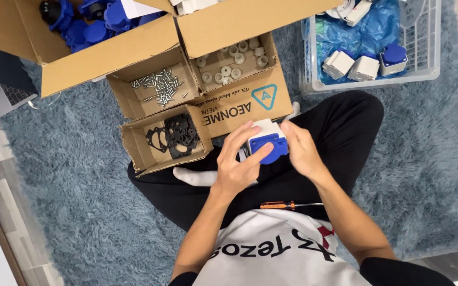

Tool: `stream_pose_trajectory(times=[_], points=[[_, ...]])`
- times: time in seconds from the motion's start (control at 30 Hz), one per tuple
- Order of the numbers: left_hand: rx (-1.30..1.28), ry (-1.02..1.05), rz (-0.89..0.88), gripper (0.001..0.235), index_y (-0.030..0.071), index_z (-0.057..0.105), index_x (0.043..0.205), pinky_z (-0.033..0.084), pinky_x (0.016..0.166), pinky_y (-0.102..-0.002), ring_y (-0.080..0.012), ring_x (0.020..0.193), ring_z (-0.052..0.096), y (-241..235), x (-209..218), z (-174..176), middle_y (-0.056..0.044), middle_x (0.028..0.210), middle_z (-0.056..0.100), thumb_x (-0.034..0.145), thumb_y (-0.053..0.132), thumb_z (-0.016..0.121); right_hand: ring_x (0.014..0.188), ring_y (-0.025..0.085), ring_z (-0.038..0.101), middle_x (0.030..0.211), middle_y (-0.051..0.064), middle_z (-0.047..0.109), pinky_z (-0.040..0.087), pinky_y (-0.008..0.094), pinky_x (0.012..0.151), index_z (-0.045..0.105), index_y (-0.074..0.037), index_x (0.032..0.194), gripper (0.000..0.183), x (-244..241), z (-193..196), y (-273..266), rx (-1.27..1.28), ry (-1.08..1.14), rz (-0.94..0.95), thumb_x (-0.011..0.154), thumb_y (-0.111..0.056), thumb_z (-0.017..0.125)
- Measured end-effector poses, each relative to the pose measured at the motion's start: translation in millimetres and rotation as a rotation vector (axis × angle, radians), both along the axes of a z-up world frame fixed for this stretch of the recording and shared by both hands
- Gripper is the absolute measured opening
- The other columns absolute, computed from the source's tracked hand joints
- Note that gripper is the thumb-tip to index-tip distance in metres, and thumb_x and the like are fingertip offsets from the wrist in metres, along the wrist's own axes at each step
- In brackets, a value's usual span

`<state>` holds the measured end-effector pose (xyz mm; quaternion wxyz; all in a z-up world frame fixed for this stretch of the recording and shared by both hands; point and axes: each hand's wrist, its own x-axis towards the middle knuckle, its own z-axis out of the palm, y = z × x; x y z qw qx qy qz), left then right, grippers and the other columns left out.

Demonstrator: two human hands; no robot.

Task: The person sits on the floor and assembles electrical components, using a screwdriver to tighten screws on a blue plastic part. They then attach a white plastic cover to the blue part and place the assembled unit into a clear plastic basket. Finally, they pick up a black electrical socket and examine it.

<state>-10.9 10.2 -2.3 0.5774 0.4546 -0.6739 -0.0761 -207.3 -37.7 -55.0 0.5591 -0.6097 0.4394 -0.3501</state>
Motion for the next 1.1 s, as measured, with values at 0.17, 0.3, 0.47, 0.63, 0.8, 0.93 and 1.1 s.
stream_pose_trajectory(times=[0.17,0.3,0.47,0.63,0.8,0.93,1.1], points=[[0.025,0.01,0.023,0.053,0.021,0.079,0.132,0.061,0.108,-0.057,-0.046,0.132,0.07,-14,4,-17,-0.017,0.138,0.07,0.09,-0.01,0.08,0.057,0.017,0.049,0.059,0.006,0.057,0.045,0.034,0.054,0.061,-0.01,0.087,0.049,0,25,0,0.02,0.061,0.038,0.123,-0.03,0.033],[0.172,0.016,0.111,0.052,0.014,0.074,0.143,0.058,0.112,-0.051,-0.0411,0.133,0.07,-20,12,-30,-0.019,0.144,0.067,0.093,0.003,0.085,0.068,0.042,0.069,0.075,0.023,0.071,0.056,0.052,0.061,0.066,-0.005,0.095,0.024,-11,53,23,-0.034,0.411,0.396,0.108,-0.025,0.061],[0.213,0.031,0.154,0.052,0.011,0.07,0.148,0.057,0.114,-0.051,-0.042,0.135,0.068,-25,8,-30,-0.023,0.151,0.063,0.098,0.007,0.084,0.092,0.039,0.077,0.1,0.018,0.079,0.063,0.053,0.081,0.074,-0.006,0.111,0.021,-40,39,78,-0.111,0.673,0.831,0.1,-0.024,0.07],[0.19,0.044,0.175,0.052,0.011,0.066,0.152,0.056,0.116,-0.052,-0.044,0.14,0.065,-29,6,-38,-0.024,0.157,0.06,0.102,0.009,0.08,0.104,0.037,0.073,0.106,0.016,0.077,0.059,0.051,0.091,0.075,-0.005,0.122,0.034,-53,-11,116,-0.28,0.787,0.892,0.095,-0.025,0.075],[0.316,0.105,0.062,0.056,0.017,0.051,0.164,0.052,0.137,-0.051,-0.0393,0.164,0.049,-23,7,-46,-0.017,0.177,0.037,0.114,0.001,0.07,0.101,0.03,0.071,0.112,0.007,0.071,0.051,0.045,0.087,0.065,-0.015,0.118,0.02,-51,-54,147,-0.429,0.938,1.084,0.104,-0.029,0.061],[0.339,0.044,0.08,0.063,0.017,0.04,0.17,0.035,0.146,-0.058,-0.0503,0.175,0.025,4,1,-31,-0.028,0.185,0.014,0.116,0.013,0.071,0.098,0.036,0.072,0.113,0.01,0.065,0.055,0.047,0.095,0.065,-0.013,0.127,0.03,-53,-29,121,-0.232,0.855,1.079,0.1,-0.027,0.069],[0.245,-0.047,-0.02,0.063,0.008,0.044,0.161,0.054,0.129,-0.058,-0.057,0.156,0.052,72,-2,-32,-0.039,0.169,0.034,0.109,0.014,0.079,0.083,0.015,0.069,0.102,-0.002,0.06,0.056,0.035,0.082,0.069,-0.02,0.109,0.024,-52,80,53,0.051,0.559,1.058,0.11,-0.043,0.064]])
